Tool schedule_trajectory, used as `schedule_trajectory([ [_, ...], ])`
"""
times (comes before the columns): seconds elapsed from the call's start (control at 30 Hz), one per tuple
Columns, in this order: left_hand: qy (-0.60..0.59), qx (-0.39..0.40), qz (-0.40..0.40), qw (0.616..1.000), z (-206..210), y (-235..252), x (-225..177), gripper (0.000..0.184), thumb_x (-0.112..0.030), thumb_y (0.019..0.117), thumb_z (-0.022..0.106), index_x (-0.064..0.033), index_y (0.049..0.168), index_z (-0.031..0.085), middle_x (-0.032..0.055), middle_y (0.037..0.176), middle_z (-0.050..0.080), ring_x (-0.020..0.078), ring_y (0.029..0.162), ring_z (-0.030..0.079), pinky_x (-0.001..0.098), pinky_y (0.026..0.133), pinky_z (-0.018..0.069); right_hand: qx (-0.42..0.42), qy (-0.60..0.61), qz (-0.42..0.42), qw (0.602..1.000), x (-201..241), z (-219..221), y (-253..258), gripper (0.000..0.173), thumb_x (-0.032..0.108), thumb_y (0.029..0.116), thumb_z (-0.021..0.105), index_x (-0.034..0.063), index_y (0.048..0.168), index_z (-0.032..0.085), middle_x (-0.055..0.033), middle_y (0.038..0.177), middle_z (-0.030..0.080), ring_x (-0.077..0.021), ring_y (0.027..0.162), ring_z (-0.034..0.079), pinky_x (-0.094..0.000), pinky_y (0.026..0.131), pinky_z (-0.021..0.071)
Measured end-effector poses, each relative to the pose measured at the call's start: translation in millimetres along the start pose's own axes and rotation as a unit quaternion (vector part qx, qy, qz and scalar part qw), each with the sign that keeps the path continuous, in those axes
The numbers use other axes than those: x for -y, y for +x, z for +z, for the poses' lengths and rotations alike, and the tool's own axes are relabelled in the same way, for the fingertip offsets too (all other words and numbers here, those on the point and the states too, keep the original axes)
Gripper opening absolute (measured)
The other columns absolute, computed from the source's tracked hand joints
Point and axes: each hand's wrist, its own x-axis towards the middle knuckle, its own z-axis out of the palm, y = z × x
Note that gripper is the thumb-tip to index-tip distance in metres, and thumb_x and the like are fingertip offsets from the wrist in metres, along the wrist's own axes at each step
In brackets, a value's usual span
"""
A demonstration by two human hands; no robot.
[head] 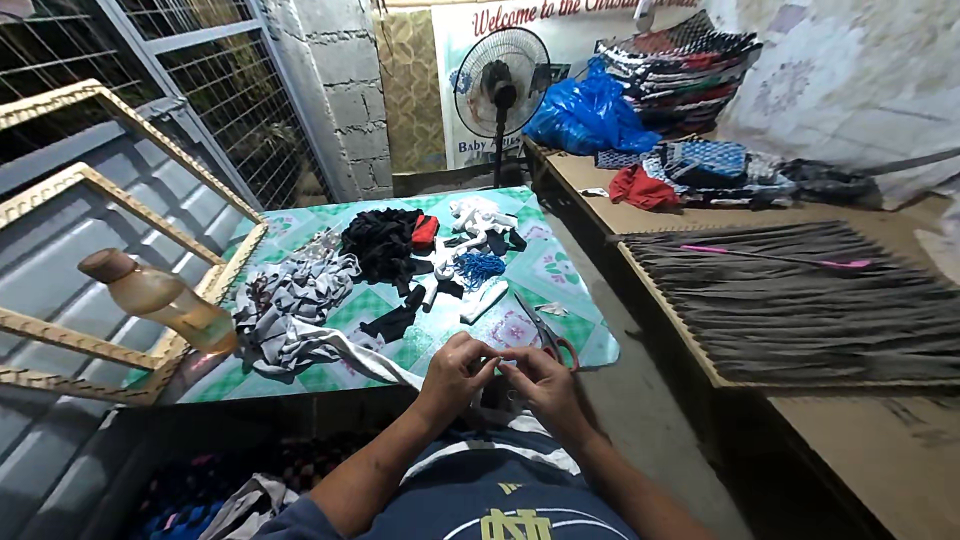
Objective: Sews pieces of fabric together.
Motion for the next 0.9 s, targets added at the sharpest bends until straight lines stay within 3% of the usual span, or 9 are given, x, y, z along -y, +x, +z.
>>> schedule_trajectory([
  [0.23, 0.038, -0.012, 0.022, 0.999, 3.8, -1.5, -0.7, 0.012, -0.013, 0.089, 0.072, -0.0026, 0.092, 0.077, 0.0069, 0.077, 0.061, 0.0057, 0.066, 0.054, 0.015, 0.061, 0.0455, -0.019, -0.018, -0.009, 1.0, -0.7, 1.8, -2.2, 0.016, 0.01, 0.0935, 0.066, -0.002, 0.101, 0.074, -0.0036, 0.088, 0.069, 0.0049, 0.068, 0.054, -0.0099, 0.064, 0.0466],
  [0.9, -0.055, 0.062, -0.042, 0.996, 3.6, -3.8, -1.0, 0.015, -0.014, 0.0912, 0.069, -0.0023, 0.096, 0.077, 0.0018, 0.078, 0.059, -0.0011, 0.068, 0.05, 0.0112, 0.062, 0.0408, -0.012, 0.003, 0.017, 1.0, -6.7, -0.4, -8.9, 0.015, 0.009, 0.0904, 0.062, -0.0029, 0.094, 0.069, -0.003, 0.081, 0.064, 0.0032, 0.065, 0.053, -0.0113, 0.06, 0.0459],
])
